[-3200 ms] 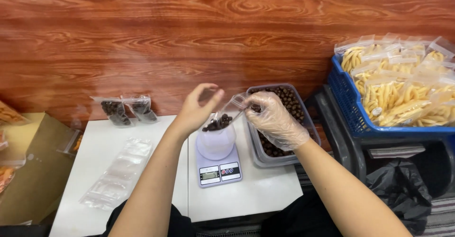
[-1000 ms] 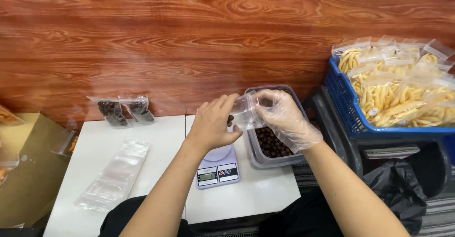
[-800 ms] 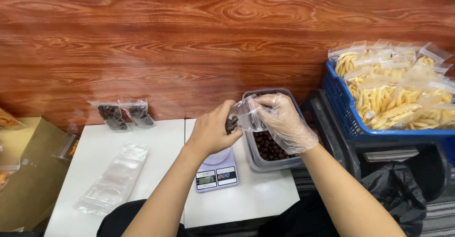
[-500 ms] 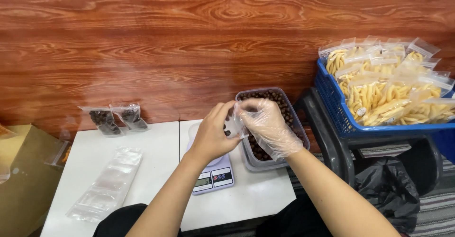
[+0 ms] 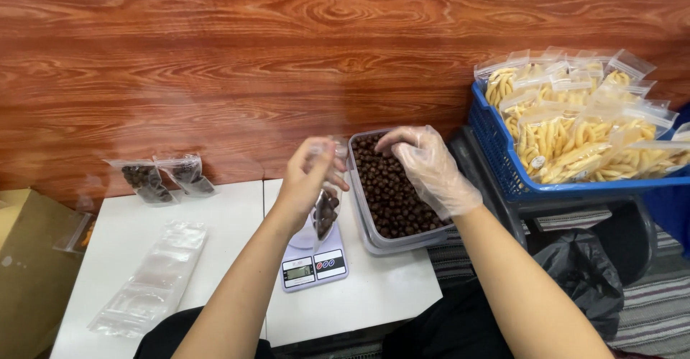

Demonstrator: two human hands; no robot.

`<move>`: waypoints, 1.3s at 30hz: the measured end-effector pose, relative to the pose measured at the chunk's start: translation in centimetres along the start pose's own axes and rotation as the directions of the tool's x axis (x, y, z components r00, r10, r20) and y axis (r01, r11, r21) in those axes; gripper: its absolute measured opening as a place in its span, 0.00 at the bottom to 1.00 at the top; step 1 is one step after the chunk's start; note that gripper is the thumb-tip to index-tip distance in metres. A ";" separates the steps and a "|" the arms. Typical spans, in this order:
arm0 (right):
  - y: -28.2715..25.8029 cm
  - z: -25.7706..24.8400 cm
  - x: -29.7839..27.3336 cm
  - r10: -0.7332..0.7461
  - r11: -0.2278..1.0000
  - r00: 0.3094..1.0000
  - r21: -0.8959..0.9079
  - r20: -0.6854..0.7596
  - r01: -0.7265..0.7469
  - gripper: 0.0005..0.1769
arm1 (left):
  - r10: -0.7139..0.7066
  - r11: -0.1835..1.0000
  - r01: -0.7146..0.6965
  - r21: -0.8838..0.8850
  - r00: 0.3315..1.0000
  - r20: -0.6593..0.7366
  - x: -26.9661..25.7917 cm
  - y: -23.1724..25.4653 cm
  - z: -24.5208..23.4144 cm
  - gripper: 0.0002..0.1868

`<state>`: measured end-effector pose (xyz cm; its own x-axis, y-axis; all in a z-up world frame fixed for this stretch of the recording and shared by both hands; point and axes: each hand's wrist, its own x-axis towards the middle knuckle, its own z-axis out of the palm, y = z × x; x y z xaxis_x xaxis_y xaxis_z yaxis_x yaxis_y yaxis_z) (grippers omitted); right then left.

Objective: Packing chocolate balls into small plastic bags and weighing them on a digital scale for portion control.

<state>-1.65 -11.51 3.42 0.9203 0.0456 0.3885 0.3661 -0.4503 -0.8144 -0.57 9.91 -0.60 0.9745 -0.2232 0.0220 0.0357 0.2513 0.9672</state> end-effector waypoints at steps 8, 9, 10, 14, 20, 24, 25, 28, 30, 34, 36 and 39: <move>5.0 1.3 0.8 0.588 0.564 0.726 -0.824 0.356 -0.053 0.50 | -0.306 0.923 0.281 0.263 0.950 0.062 -1.4 -2.5 2.0 0.30; 5.9 1.9 1.0 0.626 0.508 0.696 -0.861 0.352 -0.021 0.52 | -0.340 0.892 0.293 0.345 0.937 0.085 -1.4 -3.4 2.2 0.31; 6.6 2.2 1.2 0.626 0.509 0.696 -0.861 0.352 -0.023 0.52 | -0.341 0.891 0.293 0.346 0.936 0.085 -1.3 -3.1 2.5 0.31; 8.9 3.2 1.4 0.604 0.496 0.738 -0.866 0.300 -0.053 0.42 | -0.332 0.843 0.250 0.477 0.939 0.095 -1.5 -1.8 3.2 0.34; 9.7 4.0 0.2 0.589 0.568 0.762 -0.809 0.271 -0.151 0.36 | -0.336 0.829 0.228 0.511 0.933 0.130 -2.6 0.8 4.0 0.39; 10.6 3.8 -0.1 0.436 0.609 0.863 -0.790 0.254 -0.076 0.32 | -0.317 0.842 0.214 0.496 0.939 0.133 -3.5 2.3 4.0 0.41; 10.6 3.6 -0.1 0.436 0.608 0.863 -0.790 0.254 -0.075 0.32 | -0.316 0.842 0.214 0.495 0.939 0.132 -3.3 1.9 3.7 0.41; 10.1 2.8 0.3 0.402 0.635 0.888 -0.767 0.223 -0.095 0.40 | -0.299 0.841 0.212 0.498 0.949 0.102 -2.6 0.9 3.0 0.42; 9.1 2.5 1.0 0.427 0.742 0.898 -0.608 0.104 -0.283 0.26 | -0.228 0.879 0.186 0.438 0.973 0.045 -2.0 0.3 2.5 0.41; 13.6 2.2 1.0 0.412 0.880 0.911 -0.256 -0.006 -0.400 0.17 | -0.141 0.952 0.132 0.277 0.990 0.013 -1.4 -0.4 2.4 0.41; 9.5 1.5 0.8 0.588 0.806 0.805 0.025 0.080 -0.591 0.14 | -0.061 0.985 0.063 0.164 0.998 -0.016 -1.3 -0.1 3.0 0.40; 5.9 0.7 0.4 0.657 0.682 0.734 0.279 0.171 -0.676 0.19 | 0.015 0.994 -0.015 0.104 1.000 -0.002 -1.4 1.8 4.2 0.41</move>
<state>0.99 -13.54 -1.58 0.9397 -0.1098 -0.3238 -0.3338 -0.0892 -0.9384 -2.78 6.76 2.19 0.9754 -0.2173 0.0358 -0.0016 0.1553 0.9879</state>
